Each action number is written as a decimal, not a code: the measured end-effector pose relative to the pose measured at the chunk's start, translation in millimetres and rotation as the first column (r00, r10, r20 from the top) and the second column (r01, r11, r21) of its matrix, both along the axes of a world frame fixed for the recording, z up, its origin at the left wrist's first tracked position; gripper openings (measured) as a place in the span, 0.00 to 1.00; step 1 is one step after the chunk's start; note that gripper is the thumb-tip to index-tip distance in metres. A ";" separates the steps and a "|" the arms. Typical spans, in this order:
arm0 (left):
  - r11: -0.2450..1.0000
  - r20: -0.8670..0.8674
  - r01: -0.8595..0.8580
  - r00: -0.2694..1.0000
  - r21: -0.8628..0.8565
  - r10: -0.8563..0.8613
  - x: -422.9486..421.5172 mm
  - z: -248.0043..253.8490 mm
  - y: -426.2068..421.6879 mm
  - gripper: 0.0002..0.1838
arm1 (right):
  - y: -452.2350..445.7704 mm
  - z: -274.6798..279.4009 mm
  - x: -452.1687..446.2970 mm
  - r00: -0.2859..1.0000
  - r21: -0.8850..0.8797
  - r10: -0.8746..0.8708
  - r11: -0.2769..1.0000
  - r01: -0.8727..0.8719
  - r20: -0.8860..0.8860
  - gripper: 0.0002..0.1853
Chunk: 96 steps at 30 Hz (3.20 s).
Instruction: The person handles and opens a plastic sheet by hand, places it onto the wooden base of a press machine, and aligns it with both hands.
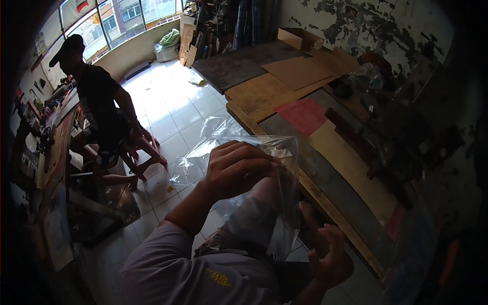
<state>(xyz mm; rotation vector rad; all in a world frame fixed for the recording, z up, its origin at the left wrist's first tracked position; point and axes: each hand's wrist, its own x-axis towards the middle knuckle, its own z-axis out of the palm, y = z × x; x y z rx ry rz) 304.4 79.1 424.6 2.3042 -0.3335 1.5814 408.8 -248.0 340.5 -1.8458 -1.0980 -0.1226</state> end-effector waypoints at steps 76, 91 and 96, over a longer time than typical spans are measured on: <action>0.993 -0.034 0.115 0.993 0.033 -0.114 6.6 -39.0 -56.0 0.17 | 89.3 76.2 10.3 0.870 0.168 0.092 0.966 -0.196 0.484 0.08; 0.988 -0.002 0.150 0.989 0.041 -0.150 5.5 -31.8 -60.5 0.18 | 83.7 72.9 5.2 0.855 0.212 0.024 0.965 -0.155 0.518 0.07; 0.979 -0.009 0.203 0.979 0.012 -0.203 5.3 -29.6 -62.5 0.21 | 84.2 71.8 5.6 0.864 0.222 0.027 0.962 -0.159 0.502 0.06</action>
